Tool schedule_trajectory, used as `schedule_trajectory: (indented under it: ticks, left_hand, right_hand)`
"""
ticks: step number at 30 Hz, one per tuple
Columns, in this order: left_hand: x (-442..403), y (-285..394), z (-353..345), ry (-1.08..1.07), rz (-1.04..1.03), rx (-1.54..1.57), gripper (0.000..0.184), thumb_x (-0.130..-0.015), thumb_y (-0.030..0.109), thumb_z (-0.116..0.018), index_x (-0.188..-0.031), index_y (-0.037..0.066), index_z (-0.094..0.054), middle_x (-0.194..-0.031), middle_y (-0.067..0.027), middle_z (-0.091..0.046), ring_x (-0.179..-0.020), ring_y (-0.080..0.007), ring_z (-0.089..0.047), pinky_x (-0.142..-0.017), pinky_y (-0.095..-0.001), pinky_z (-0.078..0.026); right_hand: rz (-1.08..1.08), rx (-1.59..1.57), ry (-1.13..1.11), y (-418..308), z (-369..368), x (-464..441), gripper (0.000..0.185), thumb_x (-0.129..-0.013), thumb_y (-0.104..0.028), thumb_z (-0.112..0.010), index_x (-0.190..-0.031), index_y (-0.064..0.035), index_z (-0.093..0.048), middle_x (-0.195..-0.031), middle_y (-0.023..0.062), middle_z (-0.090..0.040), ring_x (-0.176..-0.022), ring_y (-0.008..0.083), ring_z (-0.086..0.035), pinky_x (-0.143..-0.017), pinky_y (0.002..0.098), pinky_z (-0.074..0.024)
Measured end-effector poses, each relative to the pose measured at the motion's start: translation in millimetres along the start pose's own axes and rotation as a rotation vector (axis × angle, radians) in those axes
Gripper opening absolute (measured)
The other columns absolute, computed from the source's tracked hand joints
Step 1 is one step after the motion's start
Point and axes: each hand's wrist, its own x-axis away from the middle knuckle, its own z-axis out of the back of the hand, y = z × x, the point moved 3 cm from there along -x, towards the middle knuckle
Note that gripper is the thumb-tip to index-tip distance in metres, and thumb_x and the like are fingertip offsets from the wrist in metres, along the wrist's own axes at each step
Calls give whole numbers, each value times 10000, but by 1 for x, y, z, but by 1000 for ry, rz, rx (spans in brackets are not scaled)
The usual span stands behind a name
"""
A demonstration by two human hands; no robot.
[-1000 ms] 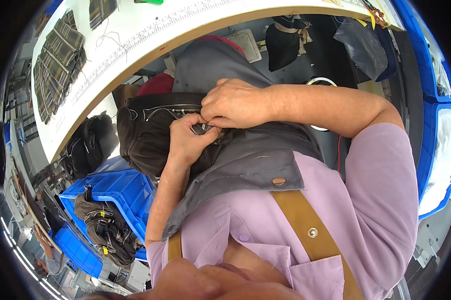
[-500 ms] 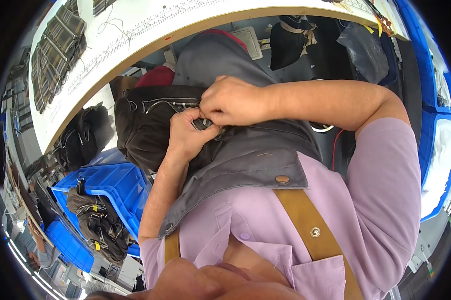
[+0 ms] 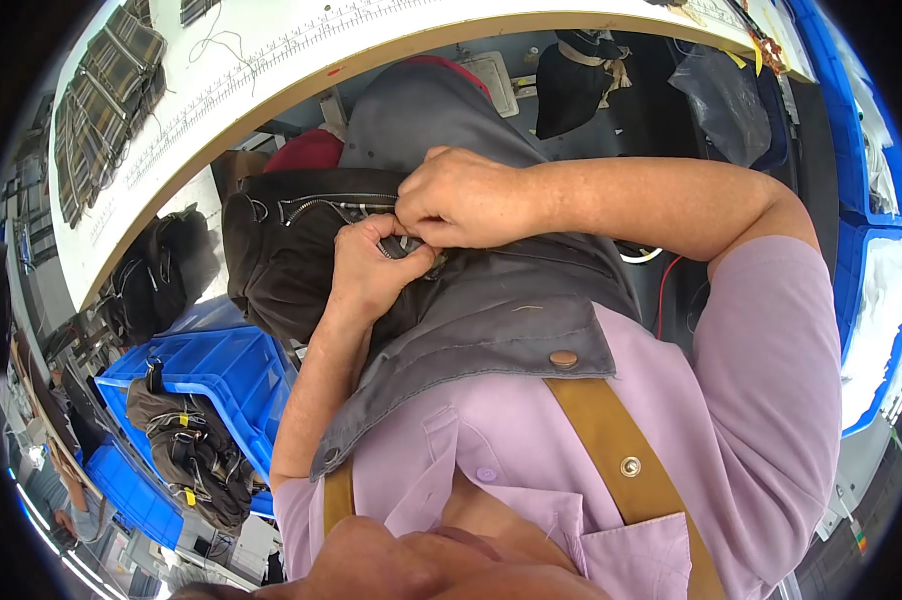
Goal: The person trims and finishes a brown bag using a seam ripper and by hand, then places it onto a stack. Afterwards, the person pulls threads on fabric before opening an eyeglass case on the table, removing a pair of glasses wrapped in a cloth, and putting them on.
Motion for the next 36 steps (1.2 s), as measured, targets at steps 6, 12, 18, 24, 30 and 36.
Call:
schedule_trajectory:
  ticks: [6,12,18,24,30,36]
  left_hand:
    - [2,-2,0,-31,73,19,275,-670,227,-840,-816,13,-748,-808,-84,-738,-765,-160,-674,-801,-300,-481]
    - [0,10,5,-40,66,171,238,-659,220,-830,-793,44,-744,-868,-75,-724,-812,-223,-679,-837,-333,-484]
    - [3,8,8,-86,-25,192,185,-720,34,-791,-889,-15,-732,-929,-59,-690,-897,-148,-645,-842,-286,-492]
    - [7,-2,6,-107,106,407,132,-755,18,-780,-875,-10,-734,-867,-39,-694,-825,-103,-630,-775,-249,-488]
    - [8,-5,6,-100,134,429,145,-755,39,-792,-879,-12,-737,-854,-41,-713,-809,-97,-640,-764,-248,-495]
    - [9,0,7,-109,169,455,132,-771,35,-784,-890,-7,-743,-847,-37,-726,-794,-82,-643,-750,-238,-505]
  right_hand:
    - [16,-84,147,-3,31,-16,79,-915,-116,-666,-895,-39,-662,-840,79,-635,-752,256,-615,-670,348,-466]
    - [-446,-993,12,-15,39,-12,225,-1040,-267,-558,-1014,-47,-597,-769,10,-629,-542,49,-560,-505,211,-485]
    - [-164,-1052,269,-10,81,-5,176,-1025,-250,-575,-1039,-77,-603,-714,-23,-556,-559,29,-526,-507,210,-497]
    - [152,-896,704,-26,182,33,160,-1058,-184,-514,-1114,-41,-557,-732,-16,-487,-738,109,-554,-1044,454,-503]
    - [336,-80,1134,-47,275,122,162,-1057,-138,-504,-1022,-36,-626,-809,18,-582,-795,150,-596,-1044,501,-510]
    - [226,452,1396,-57,365,218,143,-1041,-148,-550,-977,-43,-624,-847,23,-602,-799,130,-587,-781,298,-530]
